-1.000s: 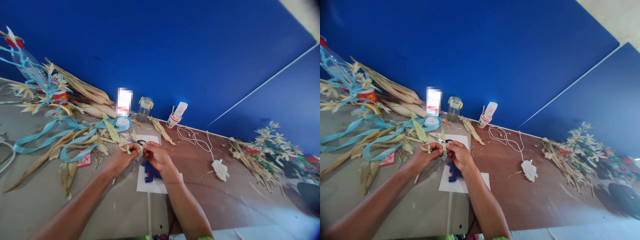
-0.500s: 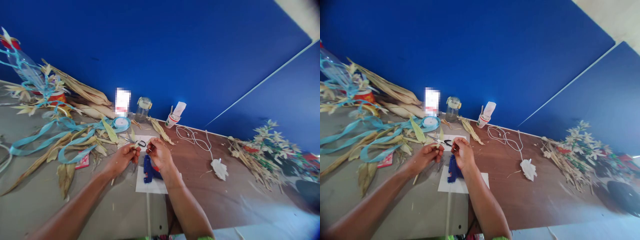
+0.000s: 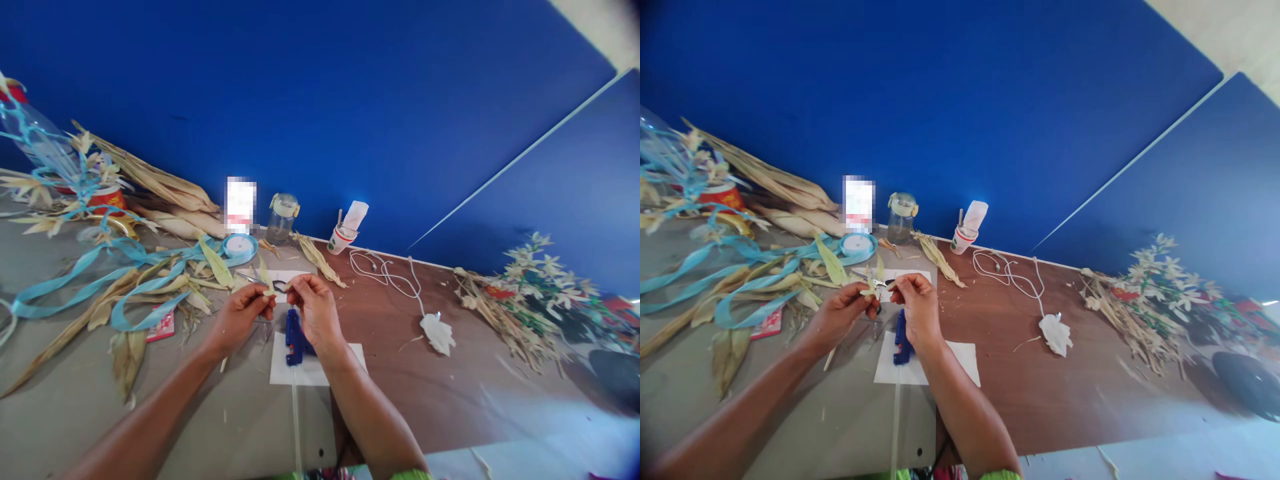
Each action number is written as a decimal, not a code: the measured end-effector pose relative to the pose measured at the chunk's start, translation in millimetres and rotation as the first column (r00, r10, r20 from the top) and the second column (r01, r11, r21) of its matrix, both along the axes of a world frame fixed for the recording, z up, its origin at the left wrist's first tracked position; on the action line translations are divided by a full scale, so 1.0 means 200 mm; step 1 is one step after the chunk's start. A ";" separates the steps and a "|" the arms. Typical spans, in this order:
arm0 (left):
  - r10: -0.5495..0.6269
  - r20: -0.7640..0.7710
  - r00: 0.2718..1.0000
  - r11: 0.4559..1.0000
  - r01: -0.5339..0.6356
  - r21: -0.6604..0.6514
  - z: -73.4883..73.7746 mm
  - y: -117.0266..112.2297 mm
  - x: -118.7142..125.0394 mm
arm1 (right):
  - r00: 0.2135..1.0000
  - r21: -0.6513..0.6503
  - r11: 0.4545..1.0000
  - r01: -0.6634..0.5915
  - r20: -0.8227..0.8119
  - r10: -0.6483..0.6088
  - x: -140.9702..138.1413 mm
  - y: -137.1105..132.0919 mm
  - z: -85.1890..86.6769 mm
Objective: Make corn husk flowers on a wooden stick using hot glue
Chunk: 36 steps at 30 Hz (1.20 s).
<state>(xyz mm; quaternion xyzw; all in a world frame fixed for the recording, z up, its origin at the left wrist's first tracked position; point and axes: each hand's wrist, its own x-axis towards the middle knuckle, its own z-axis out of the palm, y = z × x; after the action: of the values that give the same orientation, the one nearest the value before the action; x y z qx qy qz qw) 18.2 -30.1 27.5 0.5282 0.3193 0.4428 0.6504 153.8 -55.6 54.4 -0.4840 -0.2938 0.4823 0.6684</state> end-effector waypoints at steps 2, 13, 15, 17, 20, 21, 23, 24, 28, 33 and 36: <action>0.030 -0.030 0.999 0.999 -0.029 0.041 0.00 0.00 0.00 | 1.000 0.006 1.000 0.007 0.013 -0.007 0.00 -0.01 0.01; 0.089 -0.084 0.992 0.978 -0.071 0.194 0.00 -0.01 0.00 | 0.999 -0.007 0.999 0.036 -0.039 -0.037 -0.05 -0.04 0.04; 0.083 -0.074 0.994 0.981 -0.069 0.183 0.00 -0.01 0.00 | 0.998 -0.007 0.999 0.037 -0.040 -0.038 -0.06 -0.04 0.04; 0.076 -0.058 0.995 0.983 -0.065 0.171 0.00 -0.01 0.00 | 0.998 -0.002 0.999 0.041 -0.040 -0.041 -0.07 -0.04 0.03; 0.081 -0.045 0.996 0.984 -0.072 0.163 0.00 -0.01 0.01 | 0.998 0.007 0.999 0.048 -0.032 -0.048 -0.08 -0.05 0.03; 0.085 -0.045 0.995 0.984 -0.076 0.159 0.00 -0.01 0.01 | 0.998 0.009 0.999 0.051 -0.026 -0.051 -0.08 -0.05 0.03; 0.090 -0.048 0.995 0.985 -0.082 0.150 0.00 -0.01 0.01 | 0.998 0.015 0.998 0.055 -0.014 -0.054 -0.09 -0.05 0.03; 0.090 -0.049 0.995 0.986 -0.082 0.146 0.00 -0.01 0.01 | 0.998 0.017 0.998 0.058 -0.010 -0.058 -0.09 -0.05 0.03; 0.089 -0.048 0.995 0.987 -0.081 0.139 0.01 -0.01 0.01 | 0.997 0.019 0.997 0.075 0.011 -0.075 -0.10 -0.06 0.04; 0.084 -0.058 0.995 0.987 -0.075 0.142 0.00 -0.02 0.01 | 0.995 0.014 0.996 0.088 0.055 -0.089 -0.11 -0.07 0.05; 0.091 -0.045 0.995 0.987 -0.084 0.134 0.00 -0.01 0.01 | 0.994 0.015 0.997 0.080 0.068 -0.081 -0.11 -0.07 0.05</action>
<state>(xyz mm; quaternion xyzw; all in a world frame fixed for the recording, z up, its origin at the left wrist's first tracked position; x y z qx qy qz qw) 19.7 -32.9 27.0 0.5664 0.3287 0.4775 0.5858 131.6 -69.1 65.0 -0.5077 -0.2999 0.4362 0.6798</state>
